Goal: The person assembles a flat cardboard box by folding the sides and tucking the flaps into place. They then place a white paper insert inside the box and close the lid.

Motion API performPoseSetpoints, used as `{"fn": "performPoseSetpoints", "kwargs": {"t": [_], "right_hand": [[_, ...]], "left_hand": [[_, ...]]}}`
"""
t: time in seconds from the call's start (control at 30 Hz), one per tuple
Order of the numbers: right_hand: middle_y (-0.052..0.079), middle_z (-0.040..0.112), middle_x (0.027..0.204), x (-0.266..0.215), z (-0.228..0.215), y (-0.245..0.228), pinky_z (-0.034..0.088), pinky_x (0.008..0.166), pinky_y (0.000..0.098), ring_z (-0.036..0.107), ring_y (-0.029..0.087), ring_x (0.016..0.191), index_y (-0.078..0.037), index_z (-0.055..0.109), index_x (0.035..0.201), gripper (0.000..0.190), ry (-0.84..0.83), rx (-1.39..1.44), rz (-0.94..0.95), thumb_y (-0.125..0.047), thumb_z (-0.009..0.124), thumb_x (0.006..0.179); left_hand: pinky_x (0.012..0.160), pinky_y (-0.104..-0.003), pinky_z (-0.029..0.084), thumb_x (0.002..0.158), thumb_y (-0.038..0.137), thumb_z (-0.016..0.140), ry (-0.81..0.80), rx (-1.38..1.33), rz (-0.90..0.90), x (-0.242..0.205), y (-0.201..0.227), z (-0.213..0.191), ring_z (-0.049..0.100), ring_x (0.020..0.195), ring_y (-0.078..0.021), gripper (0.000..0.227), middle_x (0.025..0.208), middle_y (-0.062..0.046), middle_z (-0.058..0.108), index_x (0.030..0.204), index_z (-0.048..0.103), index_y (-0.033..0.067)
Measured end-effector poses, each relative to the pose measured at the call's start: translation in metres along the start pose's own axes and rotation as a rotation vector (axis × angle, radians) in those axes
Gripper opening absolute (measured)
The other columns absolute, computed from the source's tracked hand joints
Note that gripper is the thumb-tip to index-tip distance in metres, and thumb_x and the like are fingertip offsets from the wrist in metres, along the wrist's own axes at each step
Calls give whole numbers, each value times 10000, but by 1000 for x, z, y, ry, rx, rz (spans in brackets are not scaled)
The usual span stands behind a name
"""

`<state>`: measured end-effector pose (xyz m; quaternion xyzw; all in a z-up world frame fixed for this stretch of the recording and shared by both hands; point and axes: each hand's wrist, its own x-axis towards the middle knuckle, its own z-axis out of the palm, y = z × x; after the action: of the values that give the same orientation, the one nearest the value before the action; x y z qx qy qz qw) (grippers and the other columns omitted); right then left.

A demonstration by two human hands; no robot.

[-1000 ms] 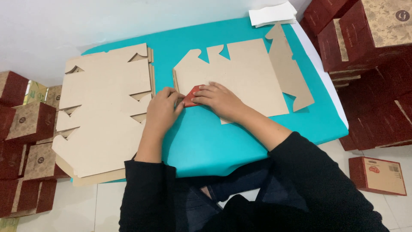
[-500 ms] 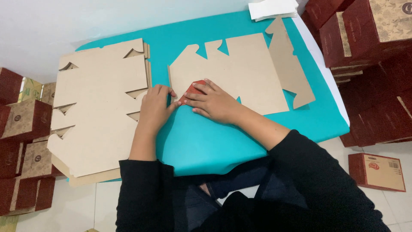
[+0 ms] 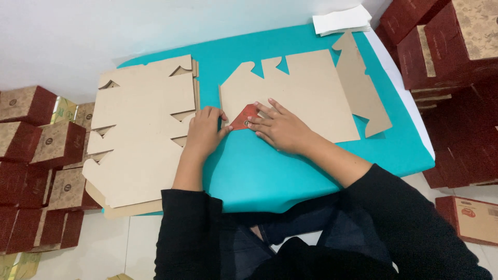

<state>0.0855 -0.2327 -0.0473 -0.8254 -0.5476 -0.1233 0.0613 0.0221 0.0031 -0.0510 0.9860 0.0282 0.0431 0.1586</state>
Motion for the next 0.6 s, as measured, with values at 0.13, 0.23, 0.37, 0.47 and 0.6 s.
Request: {"fn": "performPoseSetpoints", "kwargs": {"t": [0.13, 0.23, 0.37, 0.47, 0.6], "right_hand": [[-46, 607, 1288, -11, -5, 8, 152, 1181, 420, 328, 192, 1395, -223, 647, 1197, 338, 16, -30, 4, -370, 410, 1006], [-66, 570, 1331, -18, -15, 12, 122, 1190, 397, 291, 179, 1414, -237, 639, 1213, 350, -68, 0, 71, -373, 389, 1008], [-61, 511, 1392, -25, -18, 20, 138, 1183, 423, 277, 220, 1414, -246, 611, 1252, 352, -111, 182, 139, -365, 392, 1003], [-49, 498, 1408, -36, -20, 36, 155, 1179, 440, 279, 252, 1411, -265, 627, 1230, 330, -100, 308, 209, -365, 423, 991], [9, 517, 1396, -42, -31, 39, 184, 1165, 465, 334, 285, 1381, -221, 647, 1201, 317, -77, 358, 249, -341, 443, 990]], "left_hand": [[947, -435, 398, 837, 315, 699, -12, -23, -2, -2, 3, -5, 506, 1146, -268, 252, 1122, -36, 525, 982, 535, 190], [935, -427, 398, 833, 289, 707, 18, -23, 12, -3, 4, -3, 516, 1121, -261, 240, 1100, -35, 527, 972, 542, 185], [916, -445, 425, 786, 252, 747, 137, 9, 100, -7, 8, -5, 532, 1063, -282, 338, 1084, -57, 500, 1043, 544, 167], [938, -441, 398, 719, 203, 774, 260, 90, 241, -4, 12, -1, 500, 1069, -282, 410, 1071, -58, 476, 1076, 574, 177], [1052, -434, 332, 676, 206, 743, 467, 235, 572, 4, 34, 13, 493, 1110, -218, 252, 1034, -3, 536, 899, 626, 212]]}}
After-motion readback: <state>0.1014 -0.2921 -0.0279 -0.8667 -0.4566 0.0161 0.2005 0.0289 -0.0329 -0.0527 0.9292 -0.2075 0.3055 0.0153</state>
